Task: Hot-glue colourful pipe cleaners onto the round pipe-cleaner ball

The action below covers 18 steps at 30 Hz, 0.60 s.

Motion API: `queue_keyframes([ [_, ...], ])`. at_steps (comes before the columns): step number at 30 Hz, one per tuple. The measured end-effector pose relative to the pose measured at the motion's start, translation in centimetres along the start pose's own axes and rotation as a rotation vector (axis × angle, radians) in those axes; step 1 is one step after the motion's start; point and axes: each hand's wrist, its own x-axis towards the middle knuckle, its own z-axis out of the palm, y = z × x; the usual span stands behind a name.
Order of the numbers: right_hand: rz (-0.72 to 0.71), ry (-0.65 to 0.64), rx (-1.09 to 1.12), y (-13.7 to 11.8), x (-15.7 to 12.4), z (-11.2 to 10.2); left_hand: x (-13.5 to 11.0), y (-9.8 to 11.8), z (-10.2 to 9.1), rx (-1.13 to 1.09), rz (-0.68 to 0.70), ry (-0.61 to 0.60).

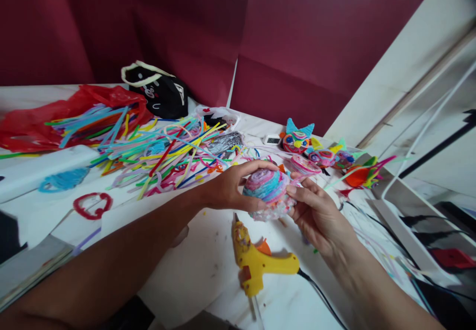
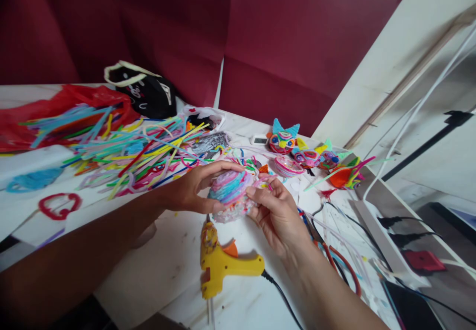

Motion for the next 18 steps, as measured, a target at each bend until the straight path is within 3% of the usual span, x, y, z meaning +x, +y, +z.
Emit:
queue_keyframes([
  [10,0.019,-0.072,-0.017,0.01,-0.09,0.05,-0.17,-0.07,-0.44,-0.021,-0.036,-0.102],
  [18,0.042,-0.043,0.02,0.37,0.39,-0.35,-0.05,-0.44,0.02,-0.09,-0.051,-0.133],
])
